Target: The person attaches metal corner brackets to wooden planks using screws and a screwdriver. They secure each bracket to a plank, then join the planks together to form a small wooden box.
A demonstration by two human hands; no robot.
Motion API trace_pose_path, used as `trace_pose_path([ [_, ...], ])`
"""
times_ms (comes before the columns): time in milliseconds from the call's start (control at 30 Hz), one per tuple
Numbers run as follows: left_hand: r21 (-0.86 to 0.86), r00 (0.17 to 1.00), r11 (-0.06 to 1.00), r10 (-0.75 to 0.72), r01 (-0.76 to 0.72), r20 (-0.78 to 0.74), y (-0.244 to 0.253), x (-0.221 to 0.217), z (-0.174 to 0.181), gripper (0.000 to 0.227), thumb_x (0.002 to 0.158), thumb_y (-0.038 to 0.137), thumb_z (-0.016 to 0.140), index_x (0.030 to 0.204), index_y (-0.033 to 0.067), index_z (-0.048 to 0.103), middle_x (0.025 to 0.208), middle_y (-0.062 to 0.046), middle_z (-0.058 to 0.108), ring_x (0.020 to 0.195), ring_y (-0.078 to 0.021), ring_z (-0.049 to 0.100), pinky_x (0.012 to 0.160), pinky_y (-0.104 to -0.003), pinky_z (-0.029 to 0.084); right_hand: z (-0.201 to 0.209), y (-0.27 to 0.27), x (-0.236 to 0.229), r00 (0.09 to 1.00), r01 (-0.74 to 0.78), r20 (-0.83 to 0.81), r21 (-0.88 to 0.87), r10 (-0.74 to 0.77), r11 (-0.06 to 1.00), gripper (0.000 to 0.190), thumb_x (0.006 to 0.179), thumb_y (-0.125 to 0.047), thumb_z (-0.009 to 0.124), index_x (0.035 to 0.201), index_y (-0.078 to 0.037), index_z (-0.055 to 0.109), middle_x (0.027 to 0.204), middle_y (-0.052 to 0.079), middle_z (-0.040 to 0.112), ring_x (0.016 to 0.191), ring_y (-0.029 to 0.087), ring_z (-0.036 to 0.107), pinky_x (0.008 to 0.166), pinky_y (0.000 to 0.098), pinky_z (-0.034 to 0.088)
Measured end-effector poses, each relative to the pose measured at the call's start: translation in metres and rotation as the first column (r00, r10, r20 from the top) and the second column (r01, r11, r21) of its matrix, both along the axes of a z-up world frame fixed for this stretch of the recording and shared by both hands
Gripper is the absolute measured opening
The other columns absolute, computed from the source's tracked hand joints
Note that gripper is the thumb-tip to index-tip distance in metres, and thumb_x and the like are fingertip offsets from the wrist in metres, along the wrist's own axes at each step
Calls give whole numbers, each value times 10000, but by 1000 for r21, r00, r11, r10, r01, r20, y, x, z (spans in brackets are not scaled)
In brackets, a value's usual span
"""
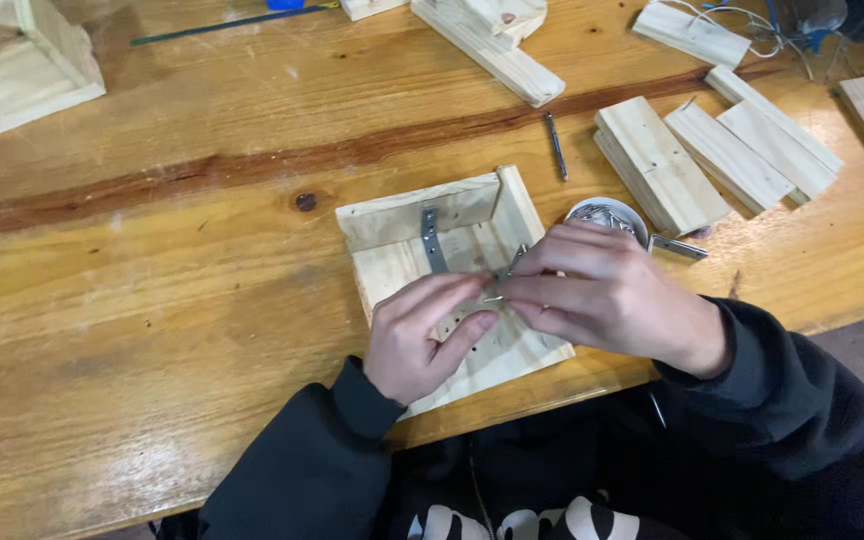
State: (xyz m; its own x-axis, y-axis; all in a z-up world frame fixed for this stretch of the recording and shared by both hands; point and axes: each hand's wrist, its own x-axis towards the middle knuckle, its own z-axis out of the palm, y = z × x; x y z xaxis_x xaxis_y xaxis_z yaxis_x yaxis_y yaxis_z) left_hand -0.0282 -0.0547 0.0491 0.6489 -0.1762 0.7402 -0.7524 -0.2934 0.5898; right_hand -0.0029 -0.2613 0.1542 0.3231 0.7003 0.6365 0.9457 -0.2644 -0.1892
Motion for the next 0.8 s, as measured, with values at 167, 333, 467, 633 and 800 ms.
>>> trace_pose_path([
  [167,-14,997,999,35,-34,72,5,2,-5,131,983,159,675,1029,90,777,929,-60,780,748,-297,768,633,-373,624,7,15,3,995,-70,61,-35,73,997,146,931,17,670,808,-51,712,797,78,648,616,276,603,564,371,511],
  [333,-37,992,996,88,-85,89,10,1,3,108,959,180,710,1014,120,781,871,-20,767,657,-211,747,582,-306,610,10,19,7,993,-97,67,-41,100,994,133,935,23,662,836,-42,722,802,82,639,618,274,598,565,366,506],
  [467,-16,991,997,83,-82,106,13,0,10,77,947,99,709,972,97,782,827,-47,766,638,-255,743,557,-335,598,7,17,13,991,-133,-44,-81,130,988,85,925,-5,680,879,-34,745,819,100,686,636,296,644,558,393,523],
  [633,-64,992,992,112,-108,65,18,4,3,77,959,120,704,972,121,779,819,-23,757,648,-233,738,568,-323,594,5,19,20,958,-156,-250,-45,140,987,66,933,-13,690,948,-11,754,774,136,713,637,319,700,560,386,562],
  [800,-18,987,988,155,-155,50,23,8,1,76,956,129,710,984,135,781,812,-11,752,666,-215,738,582,-306,594,4,25,32,931,-159,-340,-50,133,986,79,917,-17,690,954,-37,758,737,121,705,626,292,719,561,374,576],
])
